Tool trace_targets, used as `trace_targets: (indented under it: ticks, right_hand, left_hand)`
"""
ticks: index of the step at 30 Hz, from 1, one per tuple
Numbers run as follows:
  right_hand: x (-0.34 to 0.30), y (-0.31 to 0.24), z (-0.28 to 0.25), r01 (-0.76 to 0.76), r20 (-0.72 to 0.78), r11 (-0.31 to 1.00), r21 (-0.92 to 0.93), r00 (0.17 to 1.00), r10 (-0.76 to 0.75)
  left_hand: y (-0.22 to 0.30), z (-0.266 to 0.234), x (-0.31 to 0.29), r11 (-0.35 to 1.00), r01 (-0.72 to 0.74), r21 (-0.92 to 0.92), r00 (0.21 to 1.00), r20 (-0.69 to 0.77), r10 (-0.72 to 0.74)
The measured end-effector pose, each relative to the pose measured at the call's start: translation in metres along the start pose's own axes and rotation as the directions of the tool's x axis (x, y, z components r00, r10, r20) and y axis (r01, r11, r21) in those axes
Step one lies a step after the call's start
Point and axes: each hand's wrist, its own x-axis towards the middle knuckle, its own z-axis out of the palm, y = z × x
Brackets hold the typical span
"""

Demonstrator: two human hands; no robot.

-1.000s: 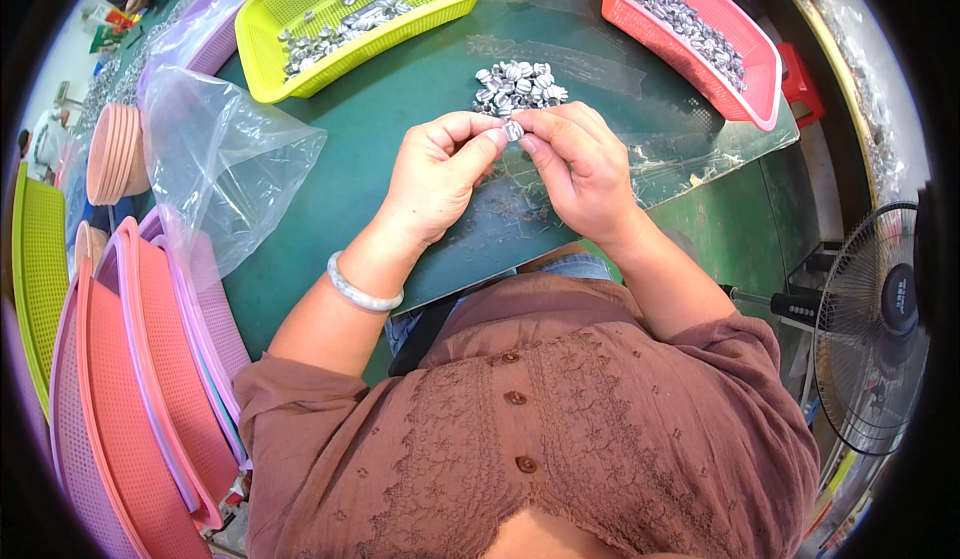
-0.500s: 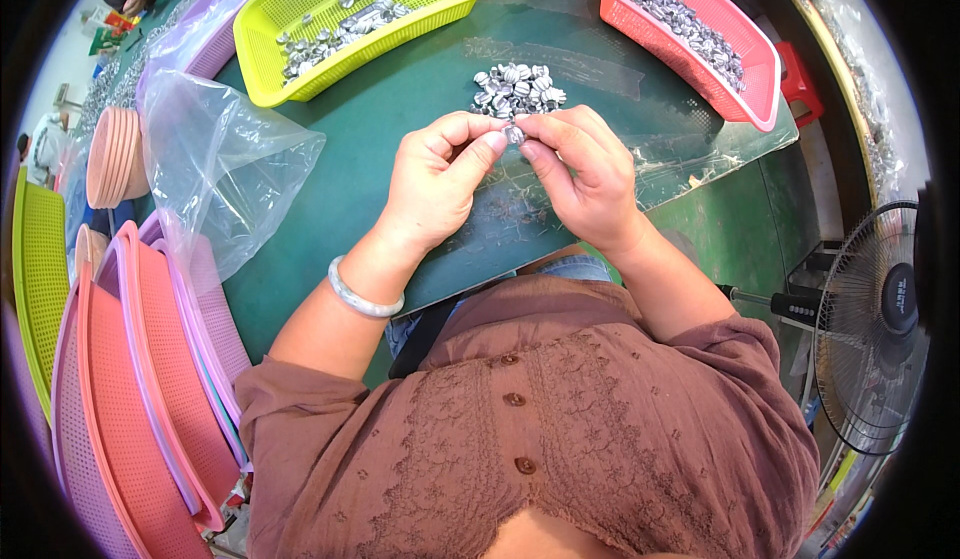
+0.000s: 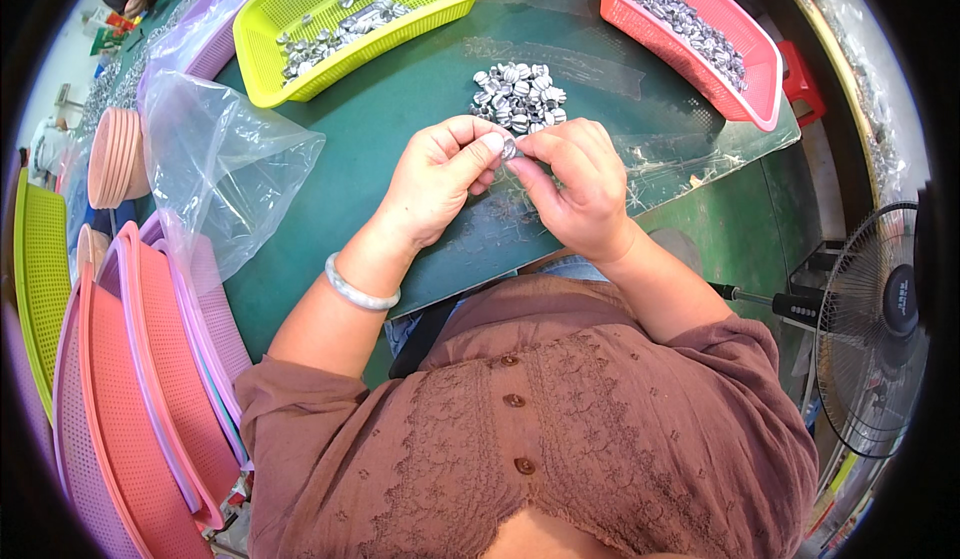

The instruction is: The person sits at a workstation and assembles small metal components by hand, picking pieces from a pile and joining them before placing them into a pink container.

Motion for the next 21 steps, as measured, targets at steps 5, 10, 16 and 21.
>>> trace_targets:
  ticks: [5, 10, 16, 21]
  right_hand:
    - [-0.004, 0.001, -0.001, 0.044, 0.021, 0.999, -0.027, 0.999, -0.043]
    - [-0.010, 0.000, -0.005, 0.121, 0.043, 0.990, -0.070, 0.992, -0.119]
    - [-0.012, -0.002, -0.006, 0.189, 0.083, 0.979, -0.071, 0.980, -0.183]
    - [-0.013, -0.003, -0.007, 0.221, 0.105, 0.974, -0.053, 0.971, -0.214]
  left_hand:
    - [0.002, 0.003, -0.001, 0.998, 0.035, 0.056, 0.999, 0.005, -0.035]
    - [-0.001, 0.001, 0.000, 0.974, -0.039, 0.224, 0.999, 0.037, 0.031]
    - [0.003, -0.005, 0.001, 0.971, 0.005, 0.239, 0.996, 0.085, -0.026]
    - [0.003, -0.009, 0.003, 0.838, -0.217, 0.501, 0.975, 0.159, 0.157]
